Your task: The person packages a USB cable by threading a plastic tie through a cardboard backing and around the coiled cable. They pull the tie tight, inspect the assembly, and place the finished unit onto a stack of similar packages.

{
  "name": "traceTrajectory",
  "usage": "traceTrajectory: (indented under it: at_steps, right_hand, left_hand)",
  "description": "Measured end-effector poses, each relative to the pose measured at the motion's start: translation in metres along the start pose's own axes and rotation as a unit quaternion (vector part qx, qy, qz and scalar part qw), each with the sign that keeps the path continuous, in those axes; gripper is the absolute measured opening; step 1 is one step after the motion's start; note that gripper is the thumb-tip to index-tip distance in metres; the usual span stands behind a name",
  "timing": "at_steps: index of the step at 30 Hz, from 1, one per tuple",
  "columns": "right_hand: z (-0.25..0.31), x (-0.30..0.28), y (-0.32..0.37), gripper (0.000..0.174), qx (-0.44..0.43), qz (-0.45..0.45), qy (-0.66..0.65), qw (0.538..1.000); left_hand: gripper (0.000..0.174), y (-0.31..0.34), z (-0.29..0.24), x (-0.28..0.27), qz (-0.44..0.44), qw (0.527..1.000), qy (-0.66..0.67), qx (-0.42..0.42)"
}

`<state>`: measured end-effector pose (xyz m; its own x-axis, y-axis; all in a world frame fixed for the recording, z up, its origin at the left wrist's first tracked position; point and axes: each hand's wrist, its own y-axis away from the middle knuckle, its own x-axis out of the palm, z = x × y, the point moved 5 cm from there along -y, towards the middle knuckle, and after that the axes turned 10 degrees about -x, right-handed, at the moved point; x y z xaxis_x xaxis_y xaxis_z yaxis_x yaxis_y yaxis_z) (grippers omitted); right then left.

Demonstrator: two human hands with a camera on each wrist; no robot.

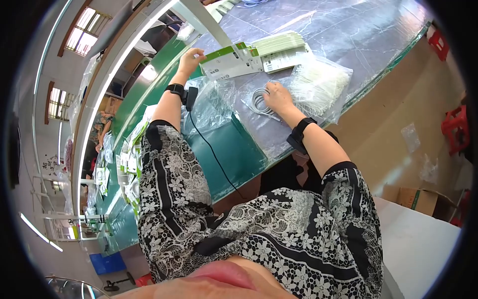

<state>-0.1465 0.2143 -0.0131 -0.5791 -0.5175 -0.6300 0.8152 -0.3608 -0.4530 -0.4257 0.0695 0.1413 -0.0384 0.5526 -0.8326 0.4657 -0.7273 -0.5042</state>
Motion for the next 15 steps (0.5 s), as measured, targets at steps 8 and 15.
traceTrajectory:
  at_steps: [8, 15]
  right_hand:
    - [-0.023, 0.002, -0.016, 0.024, -0.003, -0.046, -0.059, 0.997]
    - [0.008, -0.033, -0.013, 0.027, 0.167, 0.058, -0.329, 0.928]
  left_hand:
    - [0.018, 0.041, -0.016, -0.032, -0.013, 0.908, 0.310, -0.281]
    - [0.018, 0.114, -0.025, -0.040, -0.180, 0.850, 0.390, -0.305]
